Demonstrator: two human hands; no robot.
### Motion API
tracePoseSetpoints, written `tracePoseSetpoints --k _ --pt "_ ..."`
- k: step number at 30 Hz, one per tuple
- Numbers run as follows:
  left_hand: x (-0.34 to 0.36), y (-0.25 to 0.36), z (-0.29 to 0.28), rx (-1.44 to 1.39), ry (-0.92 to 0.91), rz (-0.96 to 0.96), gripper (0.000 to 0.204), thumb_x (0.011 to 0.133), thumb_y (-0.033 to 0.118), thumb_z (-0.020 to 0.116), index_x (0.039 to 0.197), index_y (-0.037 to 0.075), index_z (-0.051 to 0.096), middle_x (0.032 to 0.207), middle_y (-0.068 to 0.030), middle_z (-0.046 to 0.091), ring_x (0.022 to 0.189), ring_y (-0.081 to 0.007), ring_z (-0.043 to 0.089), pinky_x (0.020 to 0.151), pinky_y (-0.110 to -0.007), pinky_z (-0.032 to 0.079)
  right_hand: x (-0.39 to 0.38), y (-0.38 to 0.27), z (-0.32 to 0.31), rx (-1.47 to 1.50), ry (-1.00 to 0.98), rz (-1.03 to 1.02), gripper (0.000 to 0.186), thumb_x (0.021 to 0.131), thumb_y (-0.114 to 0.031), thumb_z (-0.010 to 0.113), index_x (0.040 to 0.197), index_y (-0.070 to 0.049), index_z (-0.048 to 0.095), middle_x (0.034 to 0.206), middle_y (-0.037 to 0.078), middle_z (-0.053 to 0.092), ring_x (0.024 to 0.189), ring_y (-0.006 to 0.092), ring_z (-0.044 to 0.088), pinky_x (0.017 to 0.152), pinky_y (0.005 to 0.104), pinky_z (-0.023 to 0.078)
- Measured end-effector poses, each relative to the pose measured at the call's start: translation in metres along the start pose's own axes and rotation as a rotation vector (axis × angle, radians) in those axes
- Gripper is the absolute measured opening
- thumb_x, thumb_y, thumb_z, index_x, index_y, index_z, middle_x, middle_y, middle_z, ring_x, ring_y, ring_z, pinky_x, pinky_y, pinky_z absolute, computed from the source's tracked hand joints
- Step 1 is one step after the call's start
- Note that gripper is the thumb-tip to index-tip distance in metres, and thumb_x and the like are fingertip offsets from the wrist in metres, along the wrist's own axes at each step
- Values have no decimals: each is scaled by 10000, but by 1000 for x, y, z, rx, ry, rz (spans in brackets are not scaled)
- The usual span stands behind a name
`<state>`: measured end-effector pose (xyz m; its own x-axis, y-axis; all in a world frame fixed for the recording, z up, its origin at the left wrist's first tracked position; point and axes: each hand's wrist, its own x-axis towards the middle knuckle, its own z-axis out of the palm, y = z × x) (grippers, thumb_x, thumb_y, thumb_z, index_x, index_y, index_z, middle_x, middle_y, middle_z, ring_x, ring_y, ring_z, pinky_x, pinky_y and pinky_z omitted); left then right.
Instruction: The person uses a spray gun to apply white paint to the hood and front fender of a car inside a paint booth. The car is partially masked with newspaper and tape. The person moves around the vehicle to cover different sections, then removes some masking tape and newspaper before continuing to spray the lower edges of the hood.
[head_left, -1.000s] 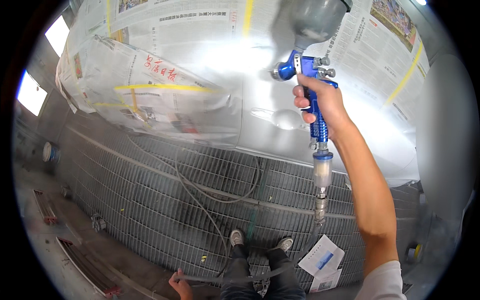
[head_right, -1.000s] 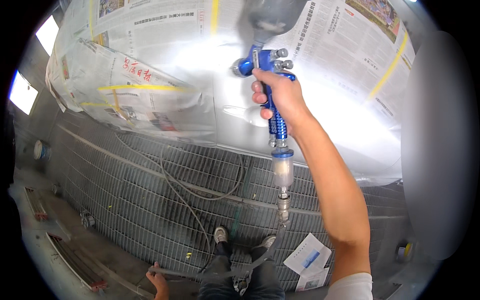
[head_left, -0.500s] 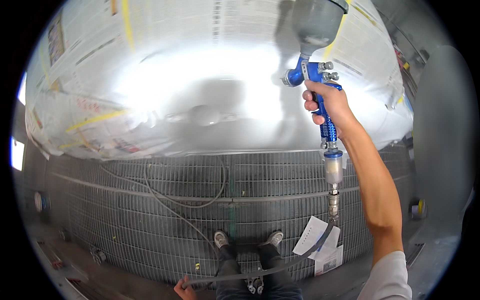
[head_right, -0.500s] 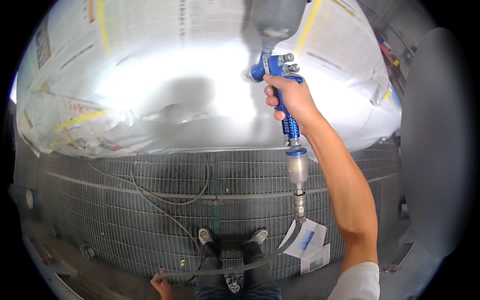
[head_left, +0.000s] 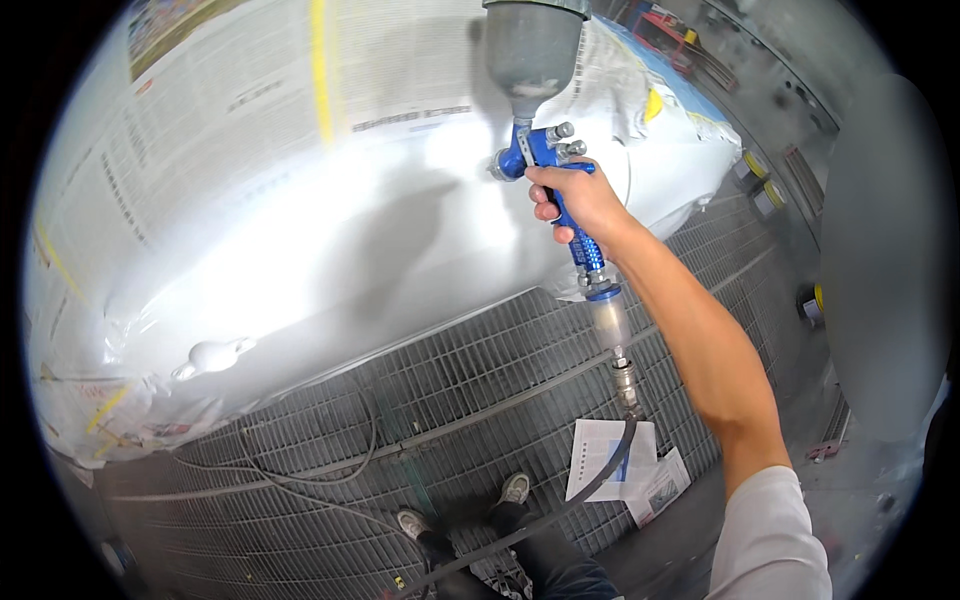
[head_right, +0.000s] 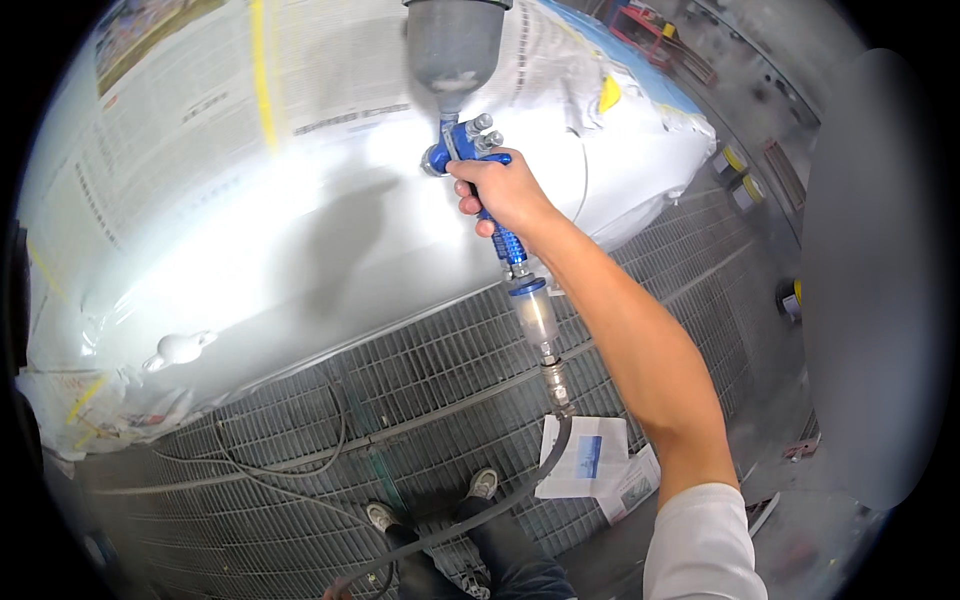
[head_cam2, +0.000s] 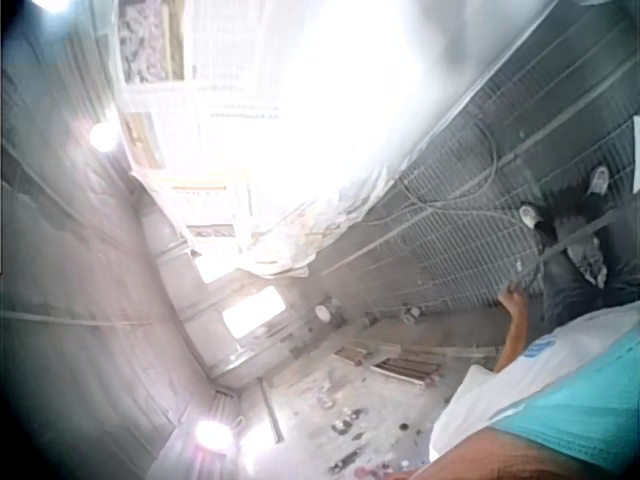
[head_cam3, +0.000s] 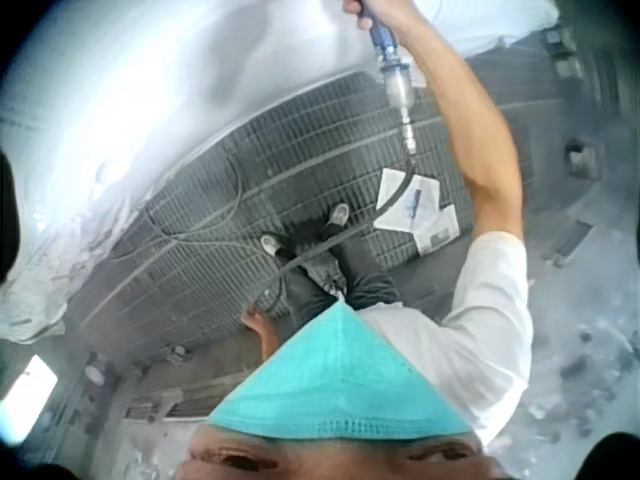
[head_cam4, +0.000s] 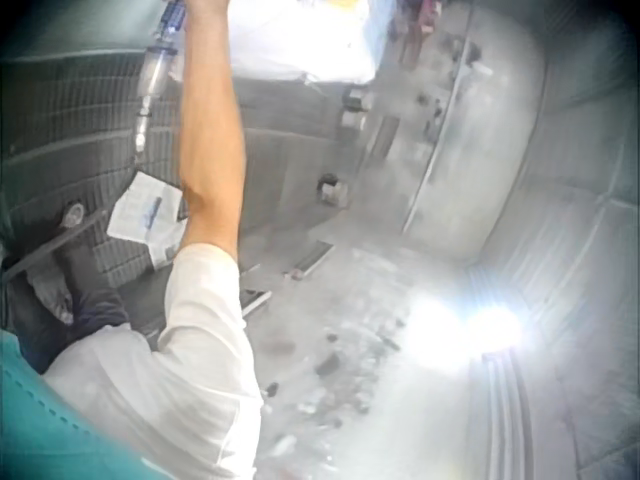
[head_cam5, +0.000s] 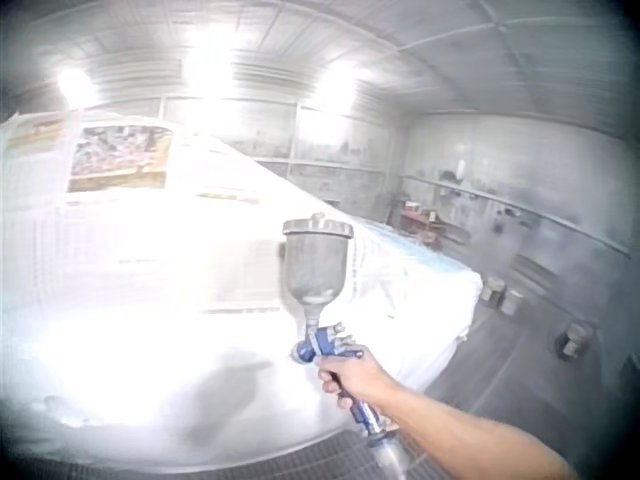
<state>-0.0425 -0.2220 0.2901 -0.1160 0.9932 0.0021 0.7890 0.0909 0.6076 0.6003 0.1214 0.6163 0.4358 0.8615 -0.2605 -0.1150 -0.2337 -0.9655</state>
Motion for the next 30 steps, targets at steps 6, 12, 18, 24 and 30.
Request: tracePoseSetpoints --k 6,12,18,24,30 --pt "-21 53 63 -461 29 -141 254 919 54 494 668 69 464 590 4 291 546 -115 212 497 -324 177 18 2 -114 0 159 -28 161 867 -118 609 734 -58 540 656 14 525 528 85 496 359 234 345" --pt "-2 163 63 -618 -96 -303 281 913 77 504 670 68 363 595 -5 272 547 -129 219 493 -333 180 19 -1 -208 -90 311 -42 109 840 -125 598 810 -24 571 713 41 567 575 117 556 389 259 439" --pt "7 170 79 -13 -41 38 195 909 66 492 747 -20 555 602 -65 420 557 -171 333 499 -359 293 -18 17 -273 -98 528 -194 274 818 -102 591 1052 41 596 917 119 627 853 211 667 504 353 604" --pt "22 219 89 -125 -105 -255 269 922 55 496 1072 -16 708 720 -162 611 657 -164 476 591 -357 427 -104 29 -292 156 399 -147 402 860 -55 549 1254 23 560 1173 144 642 1022 248 662 502 313 598" --pt "24 249 124 -352 -37 -268 405 845 -28 608 571 71 326 569 -9 181 548 -84 186 498 -345 182 -151 15 -342 221 445 -113 406 852 -39 531 1250 42 552 1148 171 644 967 244 665 486 308 600"
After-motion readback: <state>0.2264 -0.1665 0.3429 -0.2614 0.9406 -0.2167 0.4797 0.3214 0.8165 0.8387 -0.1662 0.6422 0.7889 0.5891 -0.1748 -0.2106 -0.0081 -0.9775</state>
